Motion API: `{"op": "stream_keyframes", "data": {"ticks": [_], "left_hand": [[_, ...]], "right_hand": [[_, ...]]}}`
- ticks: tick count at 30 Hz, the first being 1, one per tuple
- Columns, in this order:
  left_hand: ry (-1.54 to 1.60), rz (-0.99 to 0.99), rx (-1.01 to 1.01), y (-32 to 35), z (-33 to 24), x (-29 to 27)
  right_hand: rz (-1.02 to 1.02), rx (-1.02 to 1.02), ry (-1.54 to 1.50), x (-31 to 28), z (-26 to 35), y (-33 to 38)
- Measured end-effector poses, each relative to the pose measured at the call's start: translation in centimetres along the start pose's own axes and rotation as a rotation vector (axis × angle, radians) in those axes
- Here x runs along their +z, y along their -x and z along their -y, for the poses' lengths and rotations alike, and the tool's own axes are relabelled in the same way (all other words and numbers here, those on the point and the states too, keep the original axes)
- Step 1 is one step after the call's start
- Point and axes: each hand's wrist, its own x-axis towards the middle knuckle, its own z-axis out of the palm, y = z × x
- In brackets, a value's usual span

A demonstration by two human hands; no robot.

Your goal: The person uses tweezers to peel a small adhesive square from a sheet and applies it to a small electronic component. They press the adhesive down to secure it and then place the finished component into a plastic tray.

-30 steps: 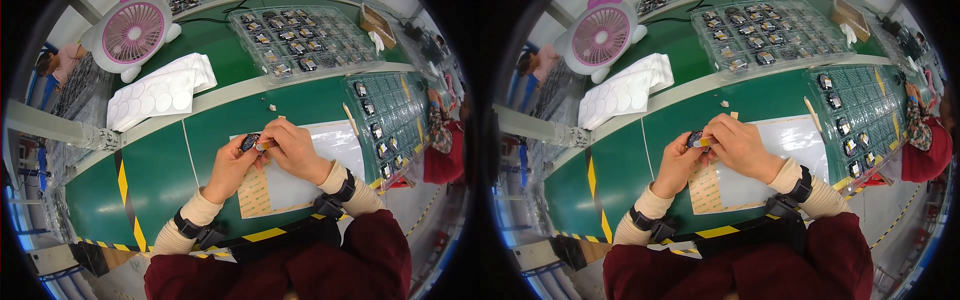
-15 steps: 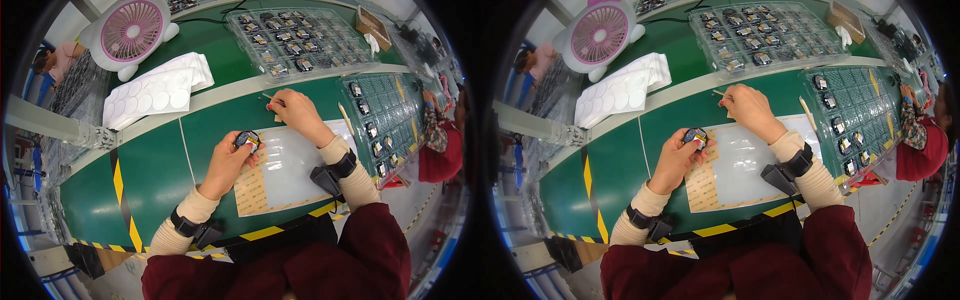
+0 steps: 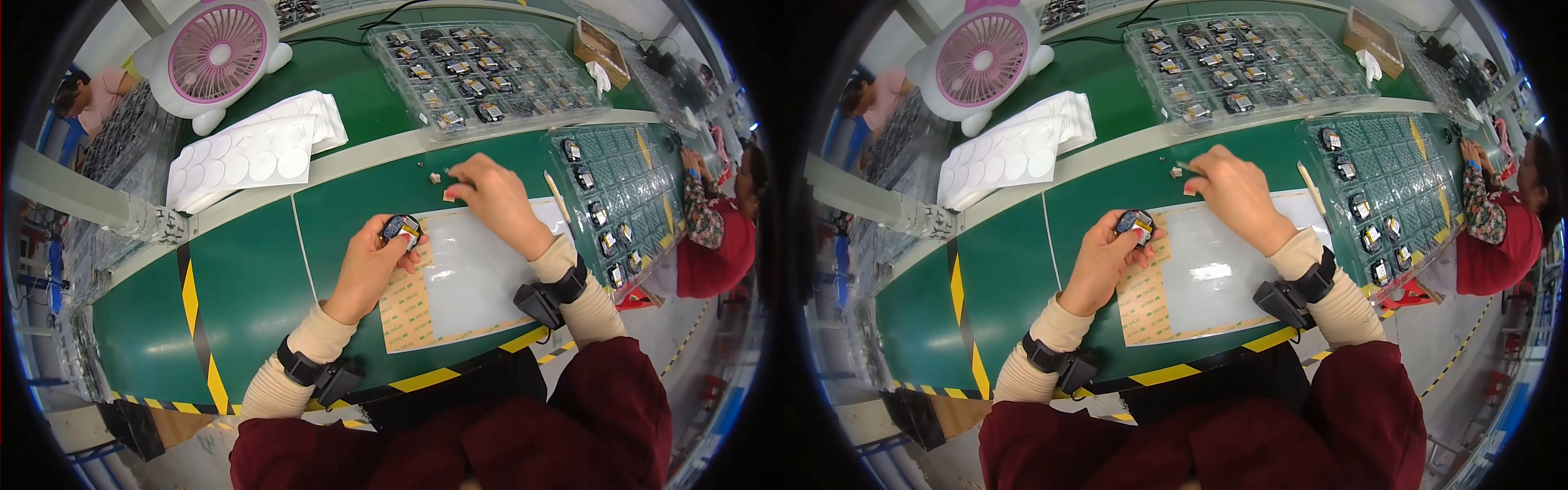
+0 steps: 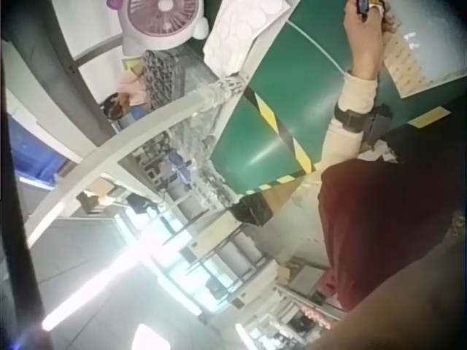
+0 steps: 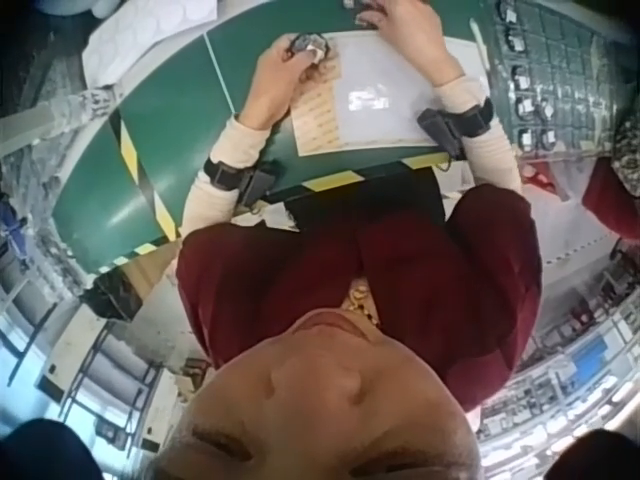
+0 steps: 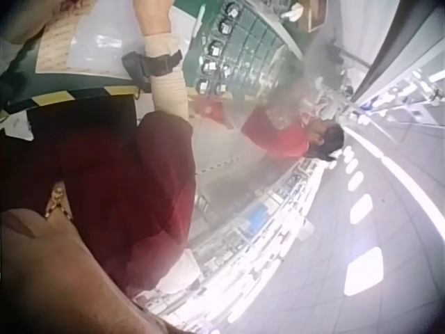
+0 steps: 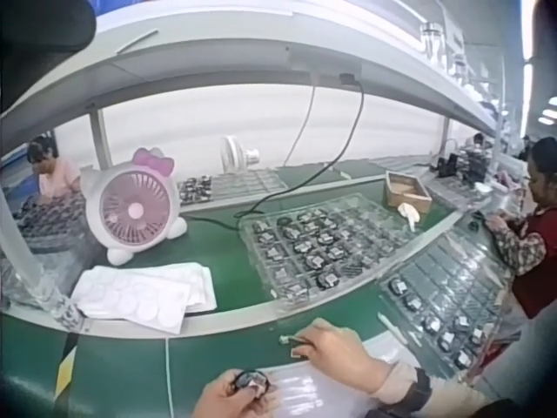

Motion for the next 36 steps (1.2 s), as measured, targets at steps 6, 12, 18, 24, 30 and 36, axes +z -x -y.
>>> {"op": "stream_keyframes", "data": {"ticks": [6, 12, 18, 24, 30, 36], "left_hand": [[-0.011, 0.002, 0.010, -0.1, 0.2, -0.1], [-0.020, 0.010, 0.016, -0.1, 0.2, -0.1], [-0.013, 0.020, 0.020, -0.2, 0.3, -0.4], [-0.003, 0.028, 0.033, -0.1, 0.4, -0.4], [0.003, 0.020, 0.037, -0.1, 0.5, -0.3], [-0.003, 0.015, 0.054, 0.1, 0.2, -0.1]], "right_hand": [[0.064, -0.050, 0.096, 0.6, -0.5, 0.7], [-0.133, -0.170, -0.119, 0.9, -0.8, -1.3], [-0.085, -0.437, 0.100, 1.8, -1.0, -2.7], [-0.035, -0.331, 0.143, 1.9, 0.0, -3.5], [-0.053, -0.250, 0.108, 2.5, -0.3, -3.8], [0.115, -0.068, -0.073, 1.5, -0.9, -3.0]]}}
